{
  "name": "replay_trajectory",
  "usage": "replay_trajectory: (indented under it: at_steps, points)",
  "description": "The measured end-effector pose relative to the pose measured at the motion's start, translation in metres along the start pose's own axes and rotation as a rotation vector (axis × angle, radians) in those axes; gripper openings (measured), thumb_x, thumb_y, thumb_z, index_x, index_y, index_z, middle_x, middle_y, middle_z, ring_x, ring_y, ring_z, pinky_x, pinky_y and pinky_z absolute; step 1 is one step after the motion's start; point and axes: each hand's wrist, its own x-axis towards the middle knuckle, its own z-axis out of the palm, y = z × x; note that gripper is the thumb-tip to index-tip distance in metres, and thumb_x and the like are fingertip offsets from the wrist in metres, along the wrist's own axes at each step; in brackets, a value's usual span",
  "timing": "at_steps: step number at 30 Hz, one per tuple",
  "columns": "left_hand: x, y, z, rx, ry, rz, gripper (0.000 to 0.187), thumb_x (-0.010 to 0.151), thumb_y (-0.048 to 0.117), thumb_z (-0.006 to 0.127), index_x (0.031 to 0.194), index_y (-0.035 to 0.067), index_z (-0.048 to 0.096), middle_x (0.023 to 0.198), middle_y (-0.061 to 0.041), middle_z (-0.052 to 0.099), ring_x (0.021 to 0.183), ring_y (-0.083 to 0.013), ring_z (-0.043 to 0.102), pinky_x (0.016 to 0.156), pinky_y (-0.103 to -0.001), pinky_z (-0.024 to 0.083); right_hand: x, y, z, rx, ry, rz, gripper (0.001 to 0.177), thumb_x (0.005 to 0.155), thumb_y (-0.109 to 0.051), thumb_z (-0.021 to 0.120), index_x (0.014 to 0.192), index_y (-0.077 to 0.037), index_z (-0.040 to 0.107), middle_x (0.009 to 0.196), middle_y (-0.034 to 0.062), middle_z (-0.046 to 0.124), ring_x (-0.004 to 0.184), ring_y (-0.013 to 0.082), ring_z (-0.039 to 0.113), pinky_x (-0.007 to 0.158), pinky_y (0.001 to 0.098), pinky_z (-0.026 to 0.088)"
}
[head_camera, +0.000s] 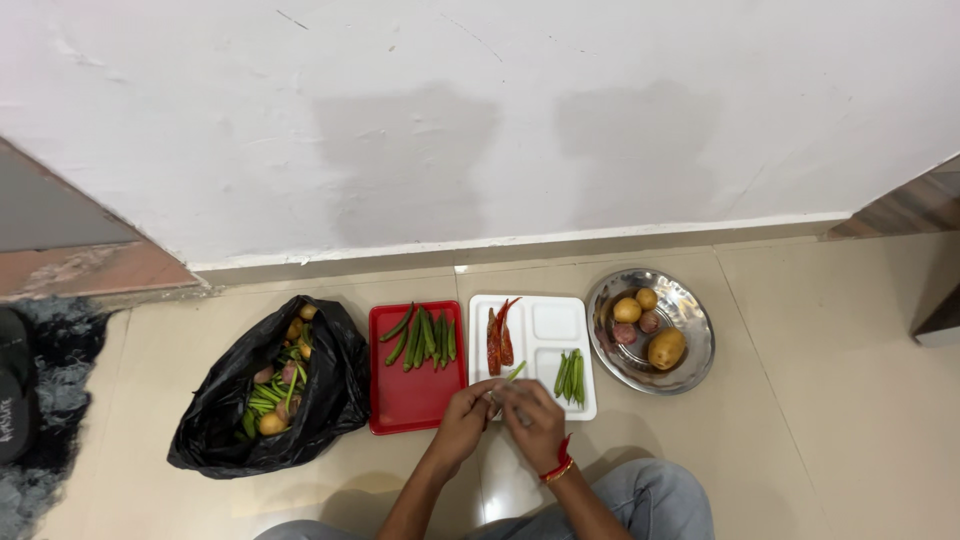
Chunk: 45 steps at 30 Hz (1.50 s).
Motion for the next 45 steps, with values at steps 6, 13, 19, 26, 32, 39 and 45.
replay_trajectory:
  at_steps: [6, 13, 19, 26, 32, 39, 45]
  points:
    - [-0.004, 0.012, 0.003, 0.004, -0.002, -0.08, 0.046, 0.101, 0.006, 0.041, 0.143, 0.001, 0.059, 0.073, 0.004, 0.048, 0.063, -0.0059, 0.041, 0.057, -0.022, 0.038, -0.001, -0.001, -0.004, 0.024, 0.0, 0.0, 0.034, 0.083, 0.004, 0.075, 0.112, -0.012, 0.079, 0.104, 0.008, 0.074, 0.08, 0.0141, 0.075, 0.062, 0.0224, 0.062]
    - [-0.002, 0.005, 0.0, -0.018, -0.006, -0.074, 0.044, 0.101, 0.007, 0.043, 0.142, 0.001, 0.06, 0.073, 0.005, 0.048, 0.063, -0.0059, 0.041, 0.058, -0.022, 0.037, 0.001, -0.009, -0.011, 0.059, -0.003, -0.039, 0.029, 0.081, 0.004, 0.075, 0.105, -0.01, 0.08, 0.103, 0.008, 0.074, 0.083, 0.0156, 0.075, 0.064, 0.0248, 0.06]
    - [0.001, -0.002, 0.002, 0.086, 0.026, 0.004, 0.043, 0.101, 0.007, 0.044, 0.14, 0.0, 0.061, 0.075, 0.002, 0.053, 0.066, -0.0069, 0.046, 0.06, -0.023, 0.041, 0.009, -0.005, -0.004, 0.115, 0.074, 0.143, 0.031, 0.083, 0.005, 0.072, 0.107, -0.011, 0.082, 0.102, 0.0062, 0.075, 0.082, 0.0135, 0.075, 0.061, 0.023, 0.064]
    - [-0.018, 0.021, 0.005, 0.238, 0.014, 0.036, 0.038, 0.103, 0.013, 0.046, 0.135, 0.004, 0.064, 0.077, 0.001, 0.06, 0.069, -0.0067, 0.05, 0.065, -0.024, 0.044, 0.002, -0.02, -0.015, 0.116, 0.055, 0.068, 0.031, 0.081, 0.004, 0.074, 0.109, -0.009, 0.08, 0.102, 0.0077, 0.074, 0.085, 0.0173, 0.076, 0.065, 0.029, 0.06]
    - [-0.039, 0.023, 0.019, 0.054, -0.014, -0.032, 0.037, 0.105, 0.015, 0.047, 0.134, 0.0, 0.065, 0.074, 0.0, 0.06, 0.065, -0.0081, 0.049, 0.062, -0.025, 0.042, -0.004, -0.029, -0.046, -0.001, 0.032, -0.141, 0.028, 0.078, -0.008, 0.081, 0.106, -0.007, 0.078, 0.103, 0.0083, 0.072, 0.087, 0.0199, 0.074, 0.069, 0.0305, 0.062]
    - [-0.122, 0.098, 0.025, 0.835, 0.301, 0.678, 0.035, 0.105, 0.024, 0.06, 0.13, 0.002, 0.07, 0.09, -0.012, 0.073, 0.076, -0.011, 0.065, 0.066, -0.028, 0.051, 0.004, -0.056, -0.079, -0.068, 0.085, -0.092, 0.014, 0.081, -0.013, 0.08, 0.095, -0.013, 0.081, 0.098, 0.003, 0.073, 0.078, 0.0182, 0.073, 0.065, 0.0316, 0.058]
    - [-0.311, 0.149, -0.103, 0.623, 0.92, 0.641, 0.029, 0.107, 0.022, 0.053, 0.113, 0.0, 0.071, 0.09, -0.002, 0.074, 0.059, -0.0098, 0.048, 0.054, -0.029, 0.042, 0.016, -0.114, -0.125, -0.096, 0.082, 0.055, 0.015, 0.078, -0.015, 0.082, 0.093, -0.016, 0.082, 0.093, 0.0023, 0.073, 0.078, 0.02, 0.072, 0.068, 0.0337, 0.057]
